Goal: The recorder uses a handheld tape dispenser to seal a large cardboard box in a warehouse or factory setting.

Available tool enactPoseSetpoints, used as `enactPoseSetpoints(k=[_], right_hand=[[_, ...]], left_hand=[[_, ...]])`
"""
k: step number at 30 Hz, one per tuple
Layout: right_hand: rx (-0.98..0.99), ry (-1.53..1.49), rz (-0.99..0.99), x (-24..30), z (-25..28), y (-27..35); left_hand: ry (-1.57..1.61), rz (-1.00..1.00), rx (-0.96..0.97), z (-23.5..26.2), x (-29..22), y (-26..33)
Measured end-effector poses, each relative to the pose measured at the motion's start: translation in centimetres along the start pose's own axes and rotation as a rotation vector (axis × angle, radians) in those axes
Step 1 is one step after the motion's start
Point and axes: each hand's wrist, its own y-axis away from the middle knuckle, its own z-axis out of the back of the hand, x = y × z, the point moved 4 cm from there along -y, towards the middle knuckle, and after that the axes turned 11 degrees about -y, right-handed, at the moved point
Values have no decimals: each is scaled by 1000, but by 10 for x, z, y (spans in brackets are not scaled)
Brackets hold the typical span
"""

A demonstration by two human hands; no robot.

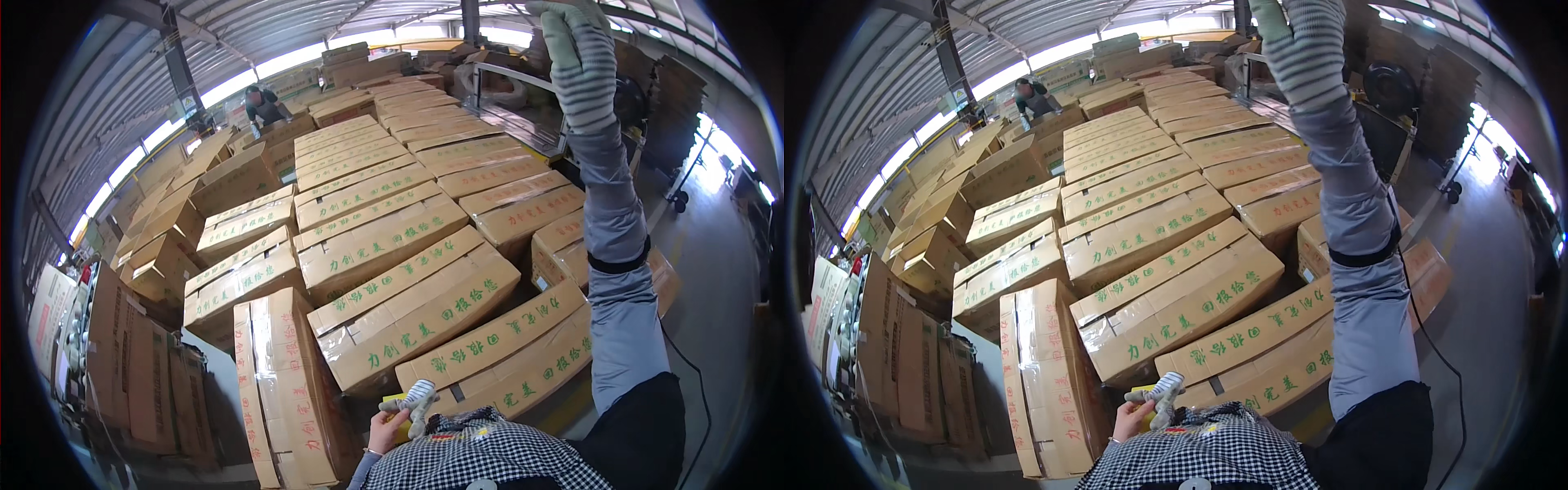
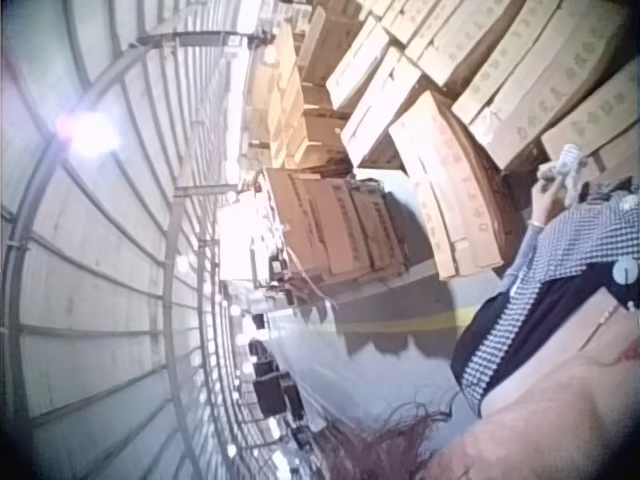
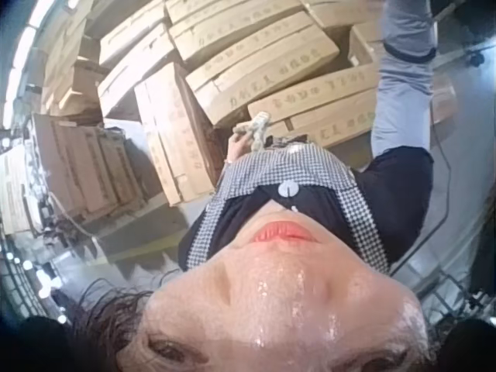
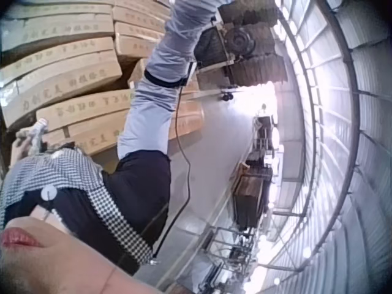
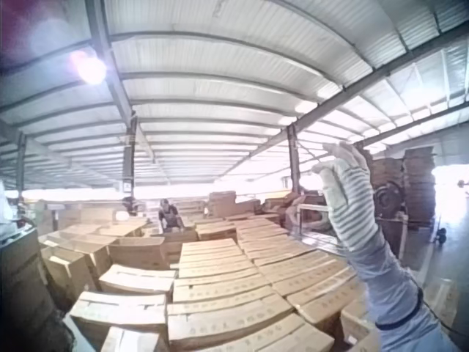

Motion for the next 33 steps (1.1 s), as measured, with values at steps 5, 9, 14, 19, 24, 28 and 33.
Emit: enactPoseSetpoints(k=[5, 9, 14, 19, 24, 28, 33], right_hand=[[39, -484, -564, 3, -13, 7], [212, -204, 83, 35, -26, -26], [217, -673, -584, 22, -74, -22], [214, -993, -219, 61, -107, -26], [410, -817, -242, 103, -130, -29], [223, -815, -404, 99, -129, -19], [289, -728, -560, 92, -127, 12]], left_hand=[[-31, 26, -17, 3, 11, -6], [-28, 25, 13, -3, 7, -5], [-28, 52, 4, -1, -2, 3], [51, 0, 2, 19, 18, 4], [86, 6, -4, 33, 11, 9], [81, 1, -28, 47, 12, 11], [48, -13, -26, 73, 20, 5]])
